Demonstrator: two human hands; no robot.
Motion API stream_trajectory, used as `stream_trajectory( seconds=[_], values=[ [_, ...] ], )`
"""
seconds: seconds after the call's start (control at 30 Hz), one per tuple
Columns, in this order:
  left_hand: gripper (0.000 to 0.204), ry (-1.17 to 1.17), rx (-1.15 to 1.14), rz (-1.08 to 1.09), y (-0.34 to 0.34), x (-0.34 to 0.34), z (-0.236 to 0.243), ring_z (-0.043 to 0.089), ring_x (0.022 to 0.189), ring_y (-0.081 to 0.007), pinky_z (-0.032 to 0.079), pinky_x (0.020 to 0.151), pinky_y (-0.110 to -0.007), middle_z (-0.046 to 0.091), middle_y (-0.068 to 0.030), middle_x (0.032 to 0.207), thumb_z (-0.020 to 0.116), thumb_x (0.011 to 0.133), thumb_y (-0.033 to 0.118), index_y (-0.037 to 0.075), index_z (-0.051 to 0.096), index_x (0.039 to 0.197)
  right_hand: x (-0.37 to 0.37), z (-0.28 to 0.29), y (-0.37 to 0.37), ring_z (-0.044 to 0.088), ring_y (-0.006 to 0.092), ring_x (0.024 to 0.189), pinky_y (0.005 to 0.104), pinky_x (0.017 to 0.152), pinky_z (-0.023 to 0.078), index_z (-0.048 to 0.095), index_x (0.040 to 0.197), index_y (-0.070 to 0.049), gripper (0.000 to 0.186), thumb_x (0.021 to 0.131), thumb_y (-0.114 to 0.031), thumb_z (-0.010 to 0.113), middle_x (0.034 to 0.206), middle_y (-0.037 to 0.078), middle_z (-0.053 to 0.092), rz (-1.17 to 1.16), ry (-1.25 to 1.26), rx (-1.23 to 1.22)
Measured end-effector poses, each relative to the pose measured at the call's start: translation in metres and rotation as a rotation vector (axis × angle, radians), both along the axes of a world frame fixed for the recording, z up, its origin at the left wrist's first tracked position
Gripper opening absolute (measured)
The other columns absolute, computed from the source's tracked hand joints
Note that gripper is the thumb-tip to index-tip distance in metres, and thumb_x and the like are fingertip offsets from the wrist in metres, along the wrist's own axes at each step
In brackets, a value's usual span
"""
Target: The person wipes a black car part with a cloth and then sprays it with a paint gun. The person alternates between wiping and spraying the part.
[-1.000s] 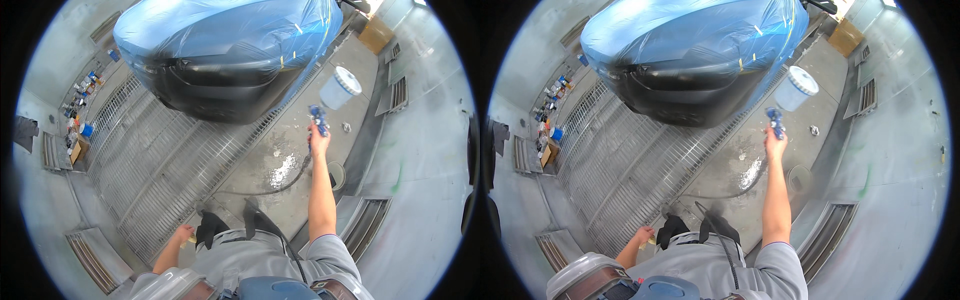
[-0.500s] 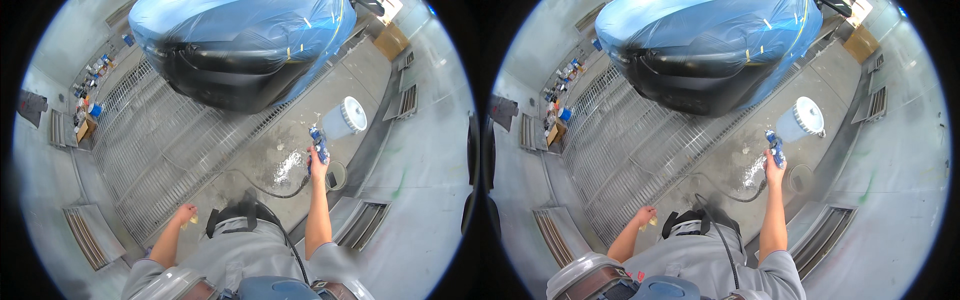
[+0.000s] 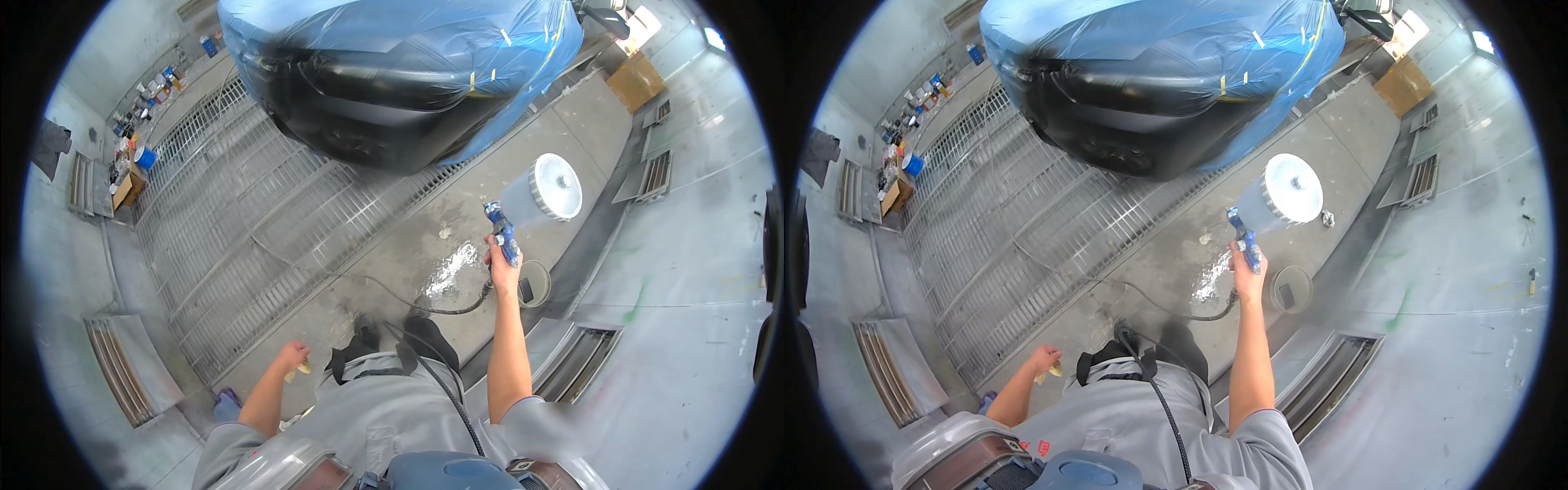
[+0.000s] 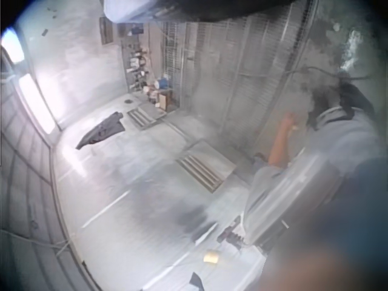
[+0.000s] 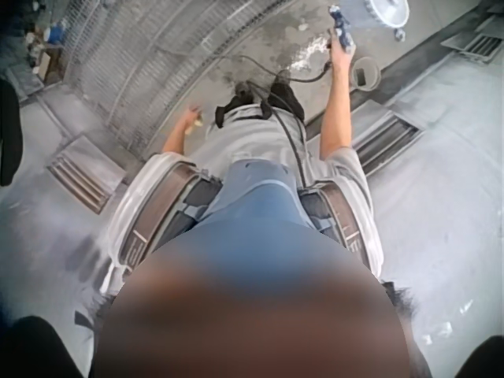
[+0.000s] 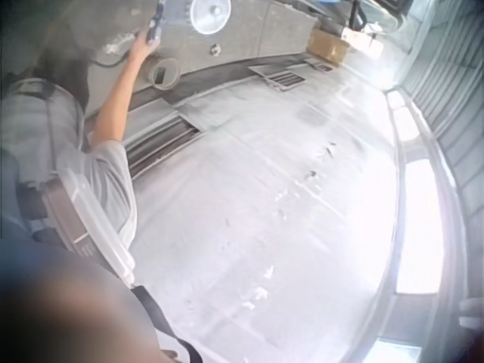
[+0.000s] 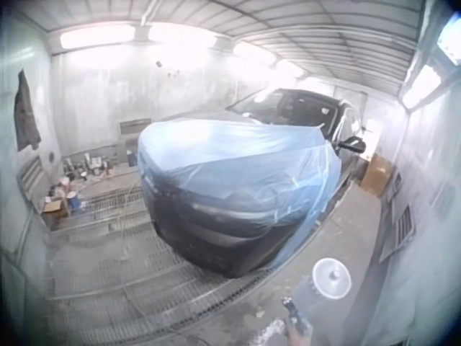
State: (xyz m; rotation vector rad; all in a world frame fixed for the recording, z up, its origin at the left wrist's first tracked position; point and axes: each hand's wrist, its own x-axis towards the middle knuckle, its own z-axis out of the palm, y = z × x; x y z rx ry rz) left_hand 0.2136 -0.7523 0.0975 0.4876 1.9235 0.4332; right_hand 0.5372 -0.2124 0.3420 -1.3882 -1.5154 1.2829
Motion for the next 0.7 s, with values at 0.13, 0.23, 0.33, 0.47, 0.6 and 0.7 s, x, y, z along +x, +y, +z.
stream_trajectory(
  seconds=[0.13,0.23,0.33,0.47,0.6,0.7],
  values=[
    [0.030,0.010,-0.054,0.111,0.017,0.014,-0.002,0.074,0.084,-0.0232,0.059,0.076,-0.038,0.079,-0.0121,0.095,0.071,0.095,0.027,0.002,0.077,0.111,0.007,-0.001,0.023,0.056,0.0085,0.060,0.0269,0.059,0.043,0.075,0.096,-0.001,0.020,0.097,-0.021,0.074,0.065,0.000,0.062,0.021,0.014,0.010],
    [0.033,0.121,-0.112,-0.037,0.050,0.031,0.002,0.074,0.086,-0.0240,0.058,0.077,-0.039,0.079,-0.0126,0.097,0.070,0.095,0.030,0.002,0.077,0.113,0.021,-0.012,0.053,0.057,0.0086,0.057,0.0274,0.055,0.043,0.077,0.098,-0.002,0.023,0.100,-0.025,0.072,0.064,-0.001,0.062,0.039,0.050,0.041],
    [0.034,0.146,-0.140,-0.051,0.097,0.068,0.017,0.074,0.087,-0.0246,0.058,0.078,-0.039,0.079,-0.0134,0.099,0.070,0.096,0.031,0.003,0.077,0.113,0.034,-0.014,0.094,0.055,0.0085,0.053,0.0273,0.051,0.042,0.075,0.093,-0.002,0.023,0.100,-0.024,0.072,0.064,0.000,0.062,0.005,0.121,0.034],
    [0.033,0.010,-0.111,-0.004,0.160,0.133,0.036,0.074,0.089,-0.0228,0.058,0.081,-0.038,0.079,-0.0117,0.101,0.068,0.097,0.030,0.004,0.077,0.116,0.058,-0.012,0.171,0.053,0.0084,0.050,0.0277,0.048,0.039,0.073,0.088,-0.003,0.027,0.099,-0.028,0.072,0.060,-0.001,0.058,-0.055,0.069,0.021],
    [0.032,-0.059,-0.106,0.067,0.188,0.194,0.035,0.074,0.090,-0.0204,0.058,0.082,-0.037,0.078,-0.0093,0.100,0.067,0.099,0.029,0.006,0.075,0.120,0.082,-0.014,0.240,0.054,0.0081,0.051,0.0271,0.050,0.041,0.074,0.087,-0.003,0.027,0.096,-0.028,0.075,0.058,-0.001,0.058,-0.082,0.063,-0.030],
    [0.032,-0.058,-0.112,0.039,0.219,0.233,0.060,0.074,0.091,-0.0197,0.058,0.083,-0.037,0.078,-0.0089,0.098,0.067,0.100,0.028,0.005,0.075,0.120,0.088,-0.036,0.281,0.054,0.0080,0.051,0.0272,0.050,0.041,0.074,0.088,-0.002,0.026,0.096,-0.027,0.075,0.059,0.000,0.059,-0.164,0.077,0.050]
  ],
)
